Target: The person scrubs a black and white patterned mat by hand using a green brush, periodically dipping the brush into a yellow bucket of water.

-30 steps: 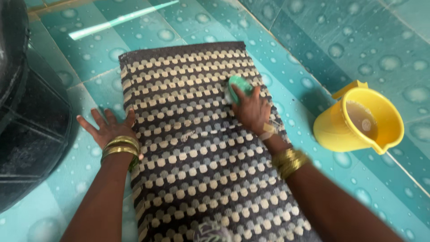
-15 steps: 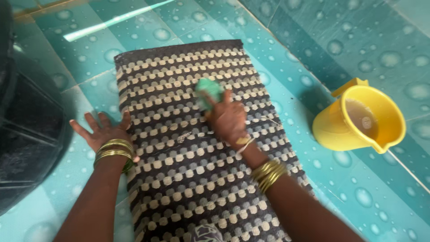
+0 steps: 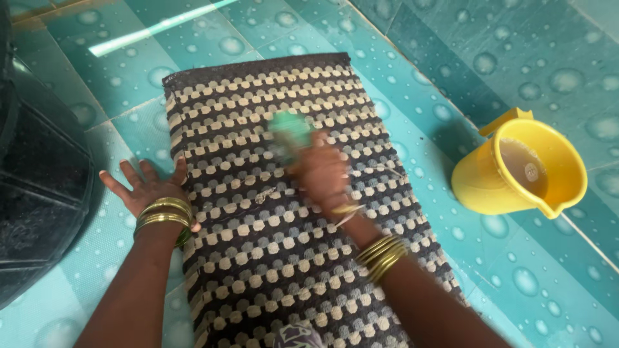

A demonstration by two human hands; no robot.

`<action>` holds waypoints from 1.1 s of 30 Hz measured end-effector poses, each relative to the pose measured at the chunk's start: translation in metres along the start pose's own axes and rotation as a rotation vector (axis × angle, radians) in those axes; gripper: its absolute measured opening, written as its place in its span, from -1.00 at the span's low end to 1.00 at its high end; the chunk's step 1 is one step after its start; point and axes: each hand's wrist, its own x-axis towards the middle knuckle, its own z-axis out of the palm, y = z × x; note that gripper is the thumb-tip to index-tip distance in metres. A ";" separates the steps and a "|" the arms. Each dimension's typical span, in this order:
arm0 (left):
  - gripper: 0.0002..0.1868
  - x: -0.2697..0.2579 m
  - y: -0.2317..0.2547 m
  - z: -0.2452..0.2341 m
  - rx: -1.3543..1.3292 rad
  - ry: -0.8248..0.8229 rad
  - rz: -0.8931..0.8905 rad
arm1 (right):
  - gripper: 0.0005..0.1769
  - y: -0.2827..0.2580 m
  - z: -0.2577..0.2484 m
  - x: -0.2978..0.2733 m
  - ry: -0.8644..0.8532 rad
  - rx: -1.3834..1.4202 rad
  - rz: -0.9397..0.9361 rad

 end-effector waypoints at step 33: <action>0.52 0.000 -0.004 -0.005 -0.022 -0.076 0.017 | -0.30 0.014 -0.002 -0.011 0.003 -0.004 -0.003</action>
